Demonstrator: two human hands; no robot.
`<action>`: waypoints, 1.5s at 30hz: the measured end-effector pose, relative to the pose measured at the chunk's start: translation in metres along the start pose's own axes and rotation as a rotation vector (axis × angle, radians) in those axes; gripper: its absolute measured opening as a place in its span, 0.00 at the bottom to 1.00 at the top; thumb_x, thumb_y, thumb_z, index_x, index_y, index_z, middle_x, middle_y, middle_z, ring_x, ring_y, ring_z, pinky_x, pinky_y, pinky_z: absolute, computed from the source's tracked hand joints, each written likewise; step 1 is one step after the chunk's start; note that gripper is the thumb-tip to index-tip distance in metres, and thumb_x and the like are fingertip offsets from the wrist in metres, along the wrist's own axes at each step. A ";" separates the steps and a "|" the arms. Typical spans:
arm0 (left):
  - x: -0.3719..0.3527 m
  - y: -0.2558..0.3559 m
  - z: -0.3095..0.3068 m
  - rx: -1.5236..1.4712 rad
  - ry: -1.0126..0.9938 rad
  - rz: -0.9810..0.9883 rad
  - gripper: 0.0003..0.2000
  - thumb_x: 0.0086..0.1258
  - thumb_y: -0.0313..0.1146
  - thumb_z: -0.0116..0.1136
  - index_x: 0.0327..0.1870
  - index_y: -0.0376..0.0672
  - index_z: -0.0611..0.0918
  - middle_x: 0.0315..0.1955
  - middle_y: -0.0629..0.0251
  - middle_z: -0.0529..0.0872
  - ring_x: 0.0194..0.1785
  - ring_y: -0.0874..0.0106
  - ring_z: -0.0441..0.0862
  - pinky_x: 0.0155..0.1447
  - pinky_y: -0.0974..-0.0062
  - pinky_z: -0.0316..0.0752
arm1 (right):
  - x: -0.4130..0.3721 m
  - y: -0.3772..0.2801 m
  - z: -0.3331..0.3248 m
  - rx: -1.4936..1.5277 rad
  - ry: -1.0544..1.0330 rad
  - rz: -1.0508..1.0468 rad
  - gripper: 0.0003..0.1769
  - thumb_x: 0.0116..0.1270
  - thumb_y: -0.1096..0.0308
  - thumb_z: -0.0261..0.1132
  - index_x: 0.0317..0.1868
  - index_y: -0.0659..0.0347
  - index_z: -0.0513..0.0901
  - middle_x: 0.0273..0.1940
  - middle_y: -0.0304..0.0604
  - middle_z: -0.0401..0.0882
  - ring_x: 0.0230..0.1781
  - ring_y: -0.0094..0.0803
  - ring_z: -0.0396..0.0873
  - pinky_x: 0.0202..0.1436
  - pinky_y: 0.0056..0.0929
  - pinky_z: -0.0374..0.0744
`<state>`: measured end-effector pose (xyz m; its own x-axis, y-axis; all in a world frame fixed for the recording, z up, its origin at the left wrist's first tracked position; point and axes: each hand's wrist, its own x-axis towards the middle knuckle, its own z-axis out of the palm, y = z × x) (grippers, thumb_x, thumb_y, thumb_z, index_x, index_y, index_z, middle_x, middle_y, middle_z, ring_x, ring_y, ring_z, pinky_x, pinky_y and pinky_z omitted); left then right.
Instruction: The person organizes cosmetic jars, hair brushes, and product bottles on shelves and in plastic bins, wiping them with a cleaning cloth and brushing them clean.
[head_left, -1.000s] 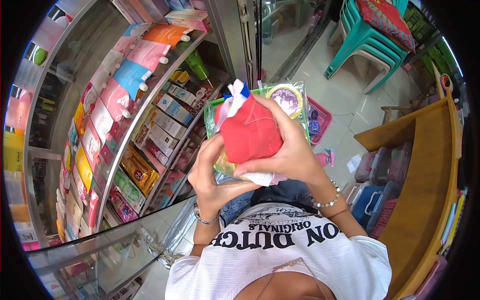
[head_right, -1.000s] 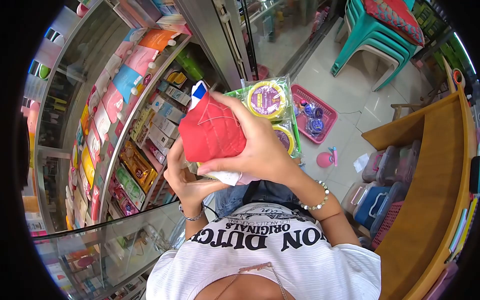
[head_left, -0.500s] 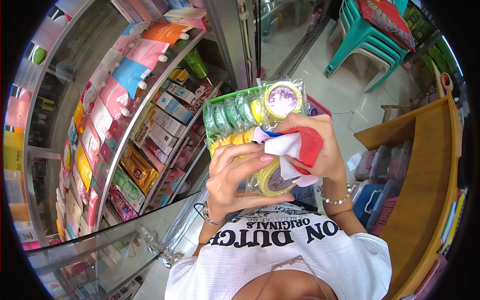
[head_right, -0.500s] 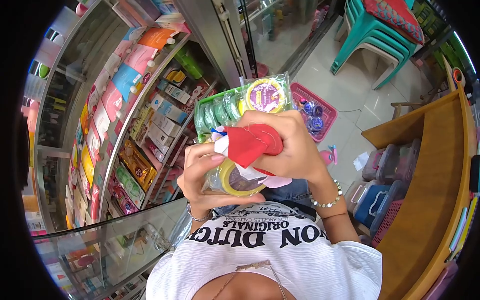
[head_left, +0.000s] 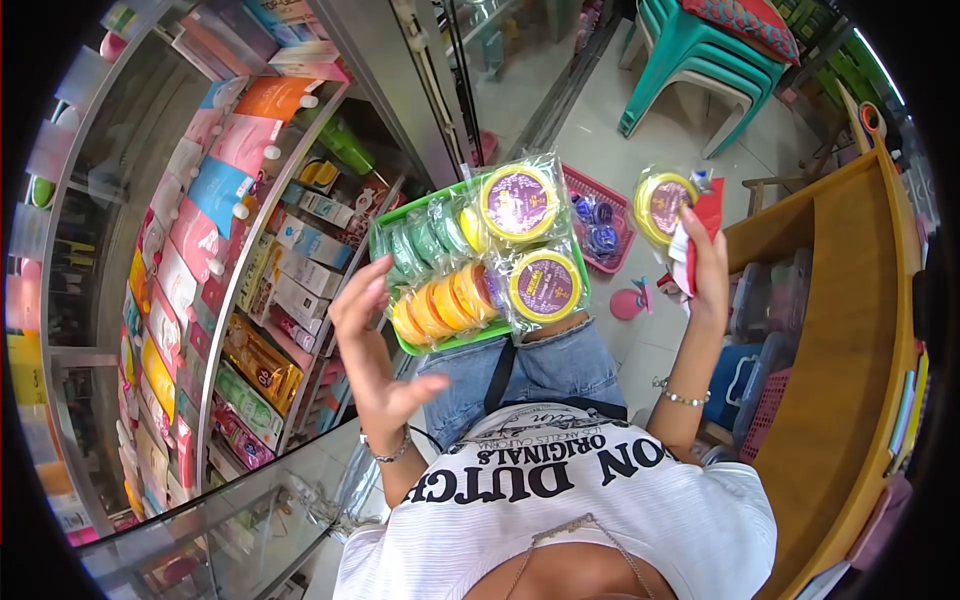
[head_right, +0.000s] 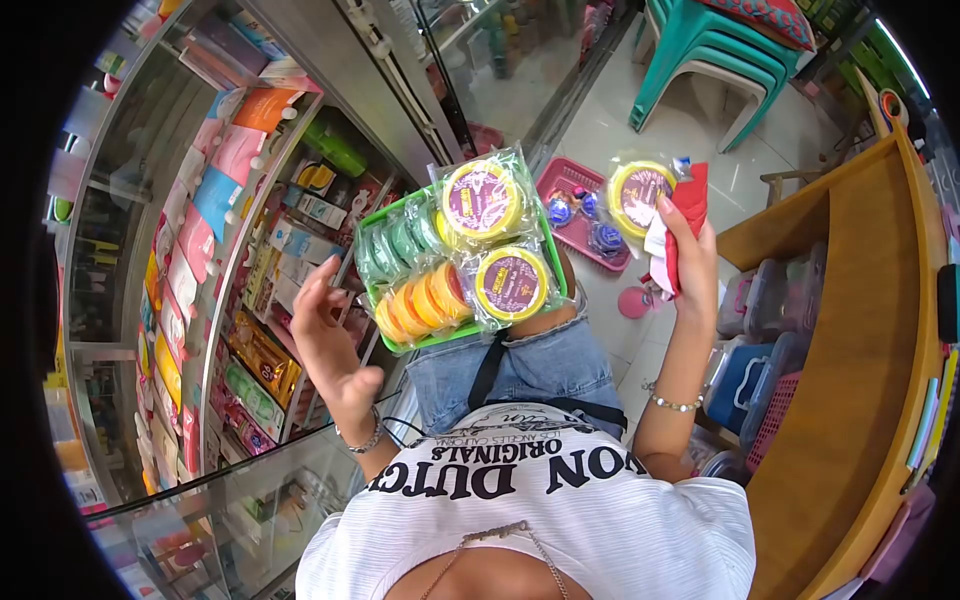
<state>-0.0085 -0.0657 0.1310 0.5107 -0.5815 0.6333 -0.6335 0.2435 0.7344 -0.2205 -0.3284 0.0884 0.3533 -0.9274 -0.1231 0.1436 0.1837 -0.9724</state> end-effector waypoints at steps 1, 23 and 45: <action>-0.002 -0.001 -0.001 -0.047 0.061 -0.103 0.42 0.44 0.54 0.69 0.58 0.40 0.66 0.53 0.54 0.70 0.56 0.64 0.67 0.56 0.71 0.61 | 0.005 0.019 -0.012 -0.001 0.006 0.001 0.26 0.56 0.59 0.65 0.51 0.66 0.73 0.39 0.41 0.78 0.39 0.27 0.78 0.43 0.23 0.74; -0.016 0.009 0.022 0.258 -0.189 -0.386 0.19 0.51 0.26 0.63 0.46 0.36 0.75 0.40 0.58 0.78 0.44 0.64 0.73 0.50 0.70 0.67 | -0.009 0.410 -0.165 0.013 0.233 1.095 0.18 0.51 0.47 0.68 0.26 0.52 0.78 0.21 0.39 0.78 0.13 0.35 0.71 0.16 0.34 0.70; -0.009 -0.011 0.071 0.430 -0.366 -0.259 0.37 0.41 0.34 0.72 0.58 0.45 0.69 0.51 0.57 0.68 0.54 0.59 0.62 0.58 0.64 0.61 | -0.021 0.200 -0.100 0.693 -0.200 0.520 0.27 0.62 0.45 0.52 0.48 0.61 0.73 0.31 0.43 0.74 0.19 0.30 0.68 0.22 0.27 0.68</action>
<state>-0.0475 -0.1179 0.0997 0.4950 -0.8267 0.2674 -0.7321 -0.2311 0.6408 -0.2910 -0.3051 -0.1232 0.6750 -0.6095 -0.4159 0.4245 0.7818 -0.4567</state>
